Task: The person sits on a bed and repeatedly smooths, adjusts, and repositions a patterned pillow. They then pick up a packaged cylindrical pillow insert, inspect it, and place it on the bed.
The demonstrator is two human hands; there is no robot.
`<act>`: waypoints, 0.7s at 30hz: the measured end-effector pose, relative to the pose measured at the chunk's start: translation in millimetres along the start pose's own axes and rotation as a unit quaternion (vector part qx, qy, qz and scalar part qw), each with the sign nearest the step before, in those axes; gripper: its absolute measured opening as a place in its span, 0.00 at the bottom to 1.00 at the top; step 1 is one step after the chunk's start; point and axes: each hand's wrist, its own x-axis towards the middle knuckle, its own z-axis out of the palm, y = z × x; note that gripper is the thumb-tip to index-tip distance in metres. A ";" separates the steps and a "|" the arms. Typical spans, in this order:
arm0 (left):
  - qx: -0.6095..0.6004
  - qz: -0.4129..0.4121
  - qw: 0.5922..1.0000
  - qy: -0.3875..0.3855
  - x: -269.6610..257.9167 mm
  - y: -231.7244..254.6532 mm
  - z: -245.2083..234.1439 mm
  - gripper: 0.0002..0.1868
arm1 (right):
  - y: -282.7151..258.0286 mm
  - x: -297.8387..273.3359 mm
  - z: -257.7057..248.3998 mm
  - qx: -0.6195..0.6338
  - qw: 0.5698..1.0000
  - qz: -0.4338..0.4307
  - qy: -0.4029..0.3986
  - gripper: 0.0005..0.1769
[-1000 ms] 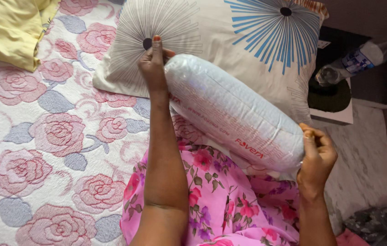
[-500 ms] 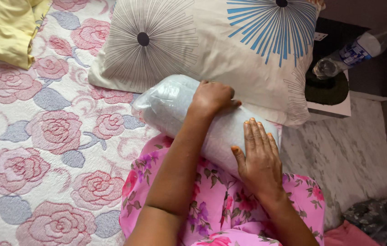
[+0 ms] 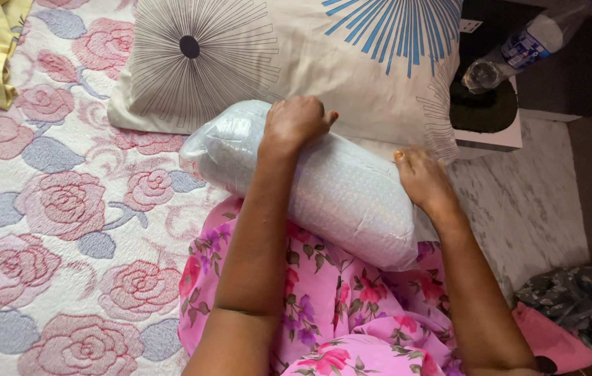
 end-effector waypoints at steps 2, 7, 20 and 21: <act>-0.016 0.001 1.000 -0.011 -1.8 -3.2 -1.5 0.23 | -19.7 -12.9 -10.3 -0.054 0.987 -0.119 0.090 0.30; -0.023 0.010 1.000 0.005 -5.7 -2.6 -7.7 0.21 | -96.7 -55.1 -2.1 0.026 0.949 -0.313 -0.009 0.38; -0.031 0.007 0.999 0.005 -4.7 -1.1 -4.6 0.21 | -66.8 -1.1 -0.1 0.150 0.954 -0.234 -0.110 0.36; -0.032 0.006 0.999 0.005 -4.8 -0.9 -4.6 0.21 | -62.6 2.5 -0.6 0.164 0.958 -0.200 -0.126 0.35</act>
